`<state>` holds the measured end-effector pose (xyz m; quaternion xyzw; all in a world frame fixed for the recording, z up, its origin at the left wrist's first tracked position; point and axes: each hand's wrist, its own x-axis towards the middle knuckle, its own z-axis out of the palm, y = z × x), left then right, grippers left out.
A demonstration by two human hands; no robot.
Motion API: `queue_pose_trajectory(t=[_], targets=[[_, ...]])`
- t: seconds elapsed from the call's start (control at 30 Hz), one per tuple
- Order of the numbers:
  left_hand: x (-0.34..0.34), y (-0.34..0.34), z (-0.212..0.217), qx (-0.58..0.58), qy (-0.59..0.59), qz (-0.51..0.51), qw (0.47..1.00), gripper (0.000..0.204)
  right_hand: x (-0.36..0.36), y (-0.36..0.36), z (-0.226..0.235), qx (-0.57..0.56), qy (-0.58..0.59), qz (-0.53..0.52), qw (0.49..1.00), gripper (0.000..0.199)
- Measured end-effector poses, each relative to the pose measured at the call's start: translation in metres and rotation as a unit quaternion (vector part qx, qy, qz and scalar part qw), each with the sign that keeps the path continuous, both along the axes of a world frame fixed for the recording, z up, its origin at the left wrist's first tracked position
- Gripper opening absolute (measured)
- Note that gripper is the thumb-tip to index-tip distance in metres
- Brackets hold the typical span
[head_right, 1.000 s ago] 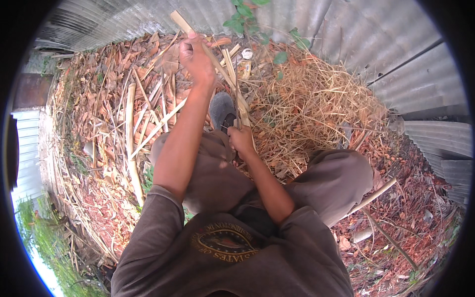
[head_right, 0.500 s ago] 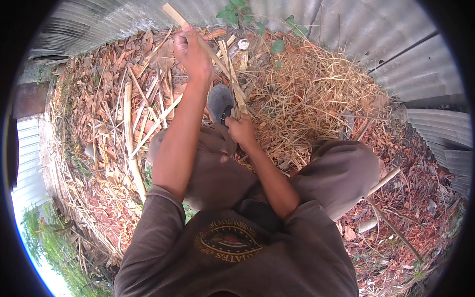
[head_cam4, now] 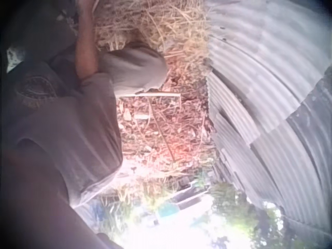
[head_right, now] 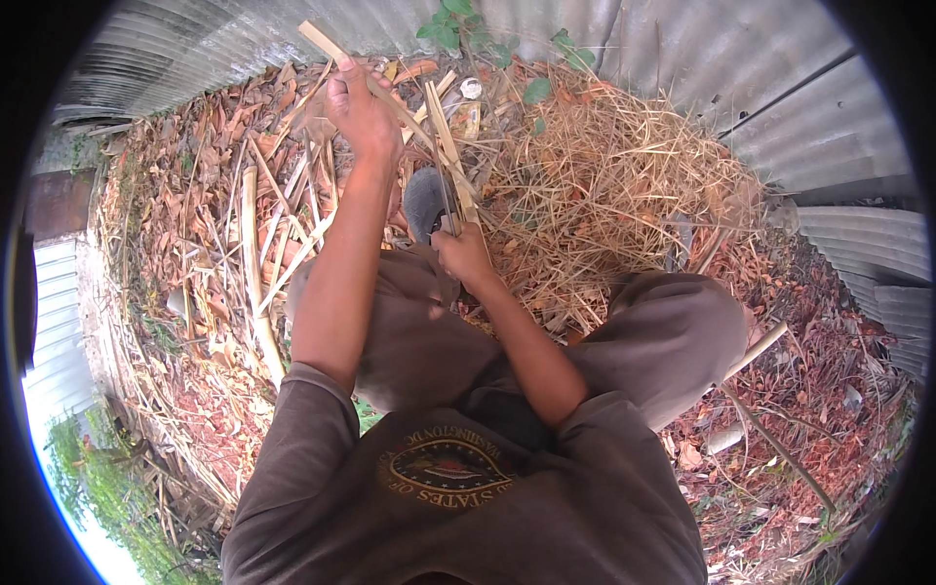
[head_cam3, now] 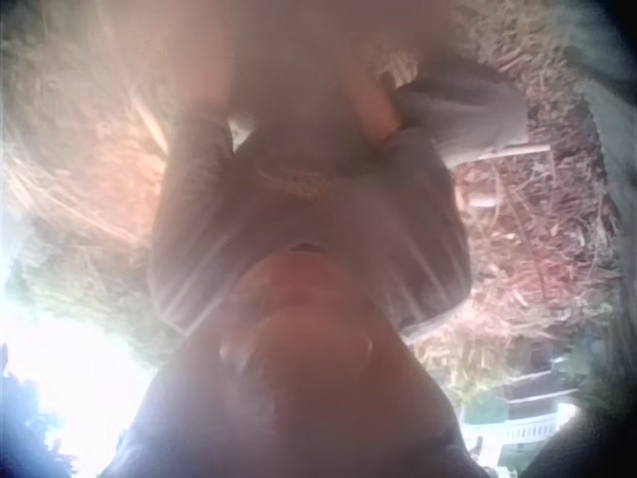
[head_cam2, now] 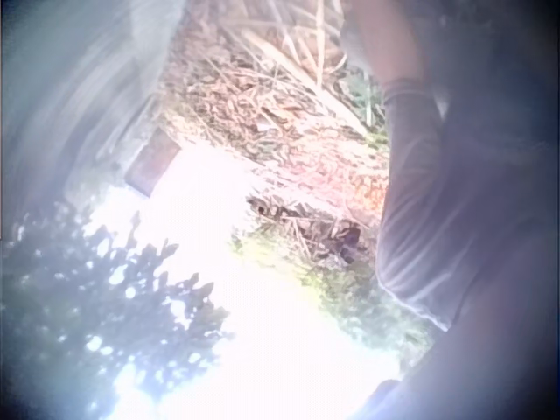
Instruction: The person sits on the ground and uses a machete to split a long bamboo stalk into thin strips. They then use a blue utility knife to further shave and refine the edges of the bamboo strips.
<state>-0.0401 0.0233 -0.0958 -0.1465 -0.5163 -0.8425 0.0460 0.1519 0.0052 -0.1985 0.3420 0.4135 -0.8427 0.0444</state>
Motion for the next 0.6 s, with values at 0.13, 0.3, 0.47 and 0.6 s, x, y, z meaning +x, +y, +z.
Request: queue_pose_trajectory(t=[0.13,0.3,0.47,0.6], targets=[[0.001,0.005,0.01,0.018,-0.03,-0.006,0.999,0.03,0.044,-0.023,-0.12,0.103,-0.104,-0.023,0.989,0.01],[0.003,0.001,-0.004,0.0,-0.004,0.006,1.0,0.029,0.029,-0.016,-0.078,0.092,-0.104,0.028,0.99,0.015],[-0.003,0.0,0.01,-0.02,-0.034,0.009,0.999,0.029,0.059,-0.039,-0.172,0.352,-0.11,0.028,0.929,0.025],[-0.001,0.002,0.061,0.086,0.024,0.007,0.996,0.031,0.094,0.002,-0.186,0.325,-0.218,0.14,0.91,0.026]])
